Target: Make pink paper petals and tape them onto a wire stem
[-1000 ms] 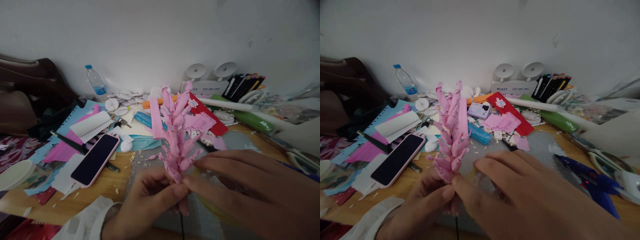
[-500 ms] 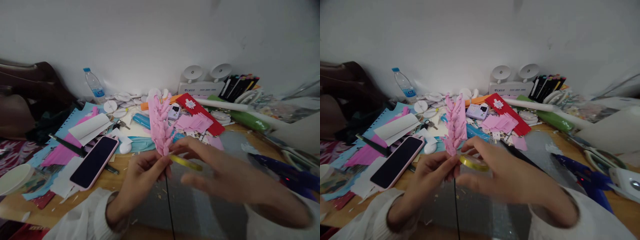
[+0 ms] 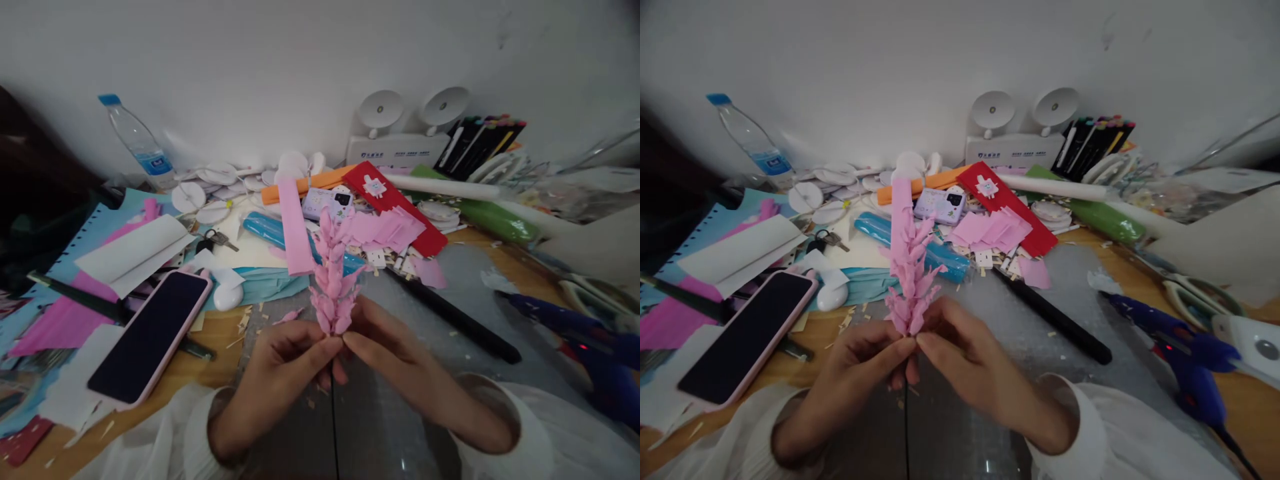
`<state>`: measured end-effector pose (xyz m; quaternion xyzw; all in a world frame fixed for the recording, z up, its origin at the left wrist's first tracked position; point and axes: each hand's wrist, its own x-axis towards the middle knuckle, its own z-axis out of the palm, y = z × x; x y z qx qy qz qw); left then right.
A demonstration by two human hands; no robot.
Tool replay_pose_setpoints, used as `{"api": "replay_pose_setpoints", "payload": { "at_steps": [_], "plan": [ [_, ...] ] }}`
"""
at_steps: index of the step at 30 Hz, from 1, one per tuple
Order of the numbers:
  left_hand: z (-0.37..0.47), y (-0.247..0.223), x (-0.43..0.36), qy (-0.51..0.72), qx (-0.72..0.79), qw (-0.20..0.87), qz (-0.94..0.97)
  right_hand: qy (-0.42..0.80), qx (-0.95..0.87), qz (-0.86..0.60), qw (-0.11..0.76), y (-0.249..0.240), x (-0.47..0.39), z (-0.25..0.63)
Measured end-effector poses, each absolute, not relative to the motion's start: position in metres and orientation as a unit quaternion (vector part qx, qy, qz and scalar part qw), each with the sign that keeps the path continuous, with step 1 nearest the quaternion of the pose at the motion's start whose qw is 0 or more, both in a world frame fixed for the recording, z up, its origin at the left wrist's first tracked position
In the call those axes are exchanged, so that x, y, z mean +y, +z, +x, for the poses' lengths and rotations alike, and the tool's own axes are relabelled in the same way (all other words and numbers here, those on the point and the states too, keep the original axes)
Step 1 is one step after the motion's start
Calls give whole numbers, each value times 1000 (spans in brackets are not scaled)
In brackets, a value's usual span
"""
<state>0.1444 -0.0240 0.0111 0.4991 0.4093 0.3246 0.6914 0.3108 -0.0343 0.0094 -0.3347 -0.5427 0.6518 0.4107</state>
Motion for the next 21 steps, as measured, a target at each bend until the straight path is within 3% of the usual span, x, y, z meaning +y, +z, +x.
{"api": "replay_pose_setpoints", "payload": {
  "at_steps": [21],
  "plan": [
    [145,25,-37,377,398,651,525,644,-473,-367,476,22,-45,307]
  ]
}}
